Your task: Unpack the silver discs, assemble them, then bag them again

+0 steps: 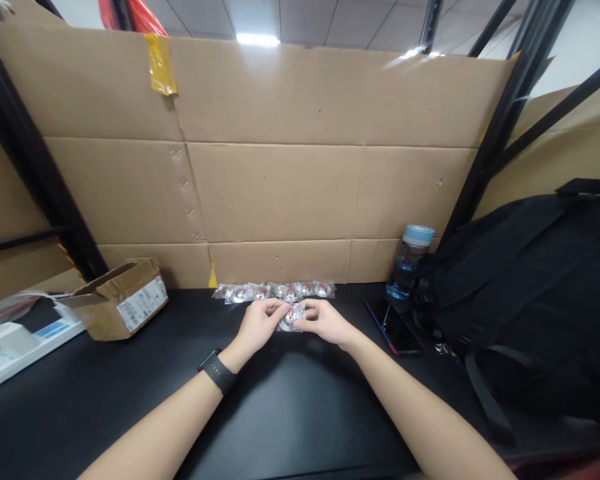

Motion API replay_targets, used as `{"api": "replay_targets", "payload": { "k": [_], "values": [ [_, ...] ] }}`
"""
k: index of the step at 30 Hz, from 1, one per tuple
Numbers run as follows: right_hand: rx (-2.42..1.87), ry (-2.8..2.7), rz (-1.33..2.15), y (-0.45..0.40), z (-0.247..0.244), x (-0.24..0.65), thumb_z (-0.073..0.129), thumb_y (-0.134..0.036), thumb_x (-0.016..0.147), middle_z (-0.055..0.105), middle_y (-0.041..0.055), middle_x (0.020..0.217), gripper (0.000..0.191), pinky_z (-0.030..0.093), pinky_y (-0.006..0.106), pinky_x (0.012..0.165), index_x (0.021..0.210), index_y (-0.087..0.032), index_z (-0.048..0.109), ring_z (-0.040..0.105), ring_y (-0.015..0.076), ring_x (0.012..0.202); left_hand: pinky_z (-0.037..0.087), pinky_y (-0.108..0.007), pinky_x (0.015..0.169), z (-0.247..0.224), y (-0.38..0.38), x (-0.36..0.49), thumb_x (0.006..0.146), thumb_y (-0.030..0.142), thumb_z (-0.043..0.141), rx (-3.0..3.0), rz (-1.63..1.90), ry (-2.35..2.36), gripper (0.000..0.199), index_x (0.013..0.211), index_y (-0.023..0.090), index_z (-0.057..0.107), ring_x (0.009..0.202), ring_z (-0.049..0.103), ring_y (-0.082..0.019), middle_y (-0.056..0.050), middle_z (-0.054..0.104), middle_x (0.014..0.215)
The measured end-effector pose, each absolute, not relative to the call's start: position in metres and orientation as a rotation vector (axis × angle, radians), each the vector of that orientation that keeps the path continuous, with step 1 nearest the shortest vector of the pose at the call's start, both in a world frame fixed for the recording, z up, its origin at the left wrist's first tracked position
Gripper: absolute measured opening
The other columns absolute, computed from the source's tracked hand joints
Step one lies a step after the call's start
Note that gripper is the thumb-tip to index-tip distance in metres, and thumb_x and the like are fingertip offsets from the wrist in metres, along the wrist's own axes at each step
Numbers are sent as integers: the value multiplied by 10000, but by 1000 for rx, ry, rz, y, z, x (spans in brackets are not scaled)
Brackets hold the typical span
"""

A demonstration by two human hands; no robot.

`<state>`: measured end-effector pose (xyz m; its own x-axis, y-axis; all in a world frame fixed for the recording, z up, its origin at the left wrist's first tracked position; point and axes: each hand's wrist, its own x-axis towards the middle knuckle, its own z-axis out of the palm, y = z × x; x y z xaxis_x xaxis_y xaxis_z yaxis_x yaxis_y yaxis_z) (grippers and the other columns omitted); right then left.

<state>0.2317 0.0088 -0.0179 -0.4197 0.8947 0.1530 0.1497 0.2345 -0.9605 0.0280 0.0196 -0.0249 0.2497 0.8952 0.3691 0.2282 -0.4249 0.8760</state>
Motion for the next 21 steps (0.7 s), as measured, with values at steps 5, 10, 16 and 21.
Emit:
{"api": "replay_targets", "payload": {
  "k": [5, 10, 16, 21],
  "values": [
    [-1024, -1754, 1135, 18, -23, 239, 794, -322, 716, 674, -23, 715, 481, 478, 275, 686, 1145, -193, 620, 649, 169, 686, 504, -288, 716, -34, 25, 25, 888, 530, 578, 1853, 1082, 1132, 398, 1023, 178, 708, 781, 704, -217, -63, 771, 870],
    [-1321, -1769, 693, 32, -22, 259, 667, -203, 783, 687, -11, 776, 456, 436, 330, 777, 1225, -252, 566, 664, 204, 790, 416, -242, 569, -38, 26, 21, 862, 460, 621, 1831, 896, 1106, 549, 1324, 181, 520, 598, 649, -171, -43, 769, 763],
    [-1662, -1749, 302, 52, -25, 273, 589, -166, 852, 725, -13, 901, 507, 320, 390, 864, 1317, -329, 470, 667, 231, 938, 452, -274, 741, -28, 19, 21, 871, 364, 575, 1988, 910, 1181, 405, 1258, 247, 553, 703, 681, -176, 19, 767, 753],
    [-1786, -1838, 22, 63, -35, 271, 614, -249, 882, 718, 53, 935, 436, 294, 410, 864, 1299, -268, 487, 627, 280, 996, 442, -300, 824, -23, 15, 21, 867, 301, 556, 2122, 863, 1227, 330, 1193, 266, 592, 679, 671, -171, 45, 756, 740]
  ]
}}
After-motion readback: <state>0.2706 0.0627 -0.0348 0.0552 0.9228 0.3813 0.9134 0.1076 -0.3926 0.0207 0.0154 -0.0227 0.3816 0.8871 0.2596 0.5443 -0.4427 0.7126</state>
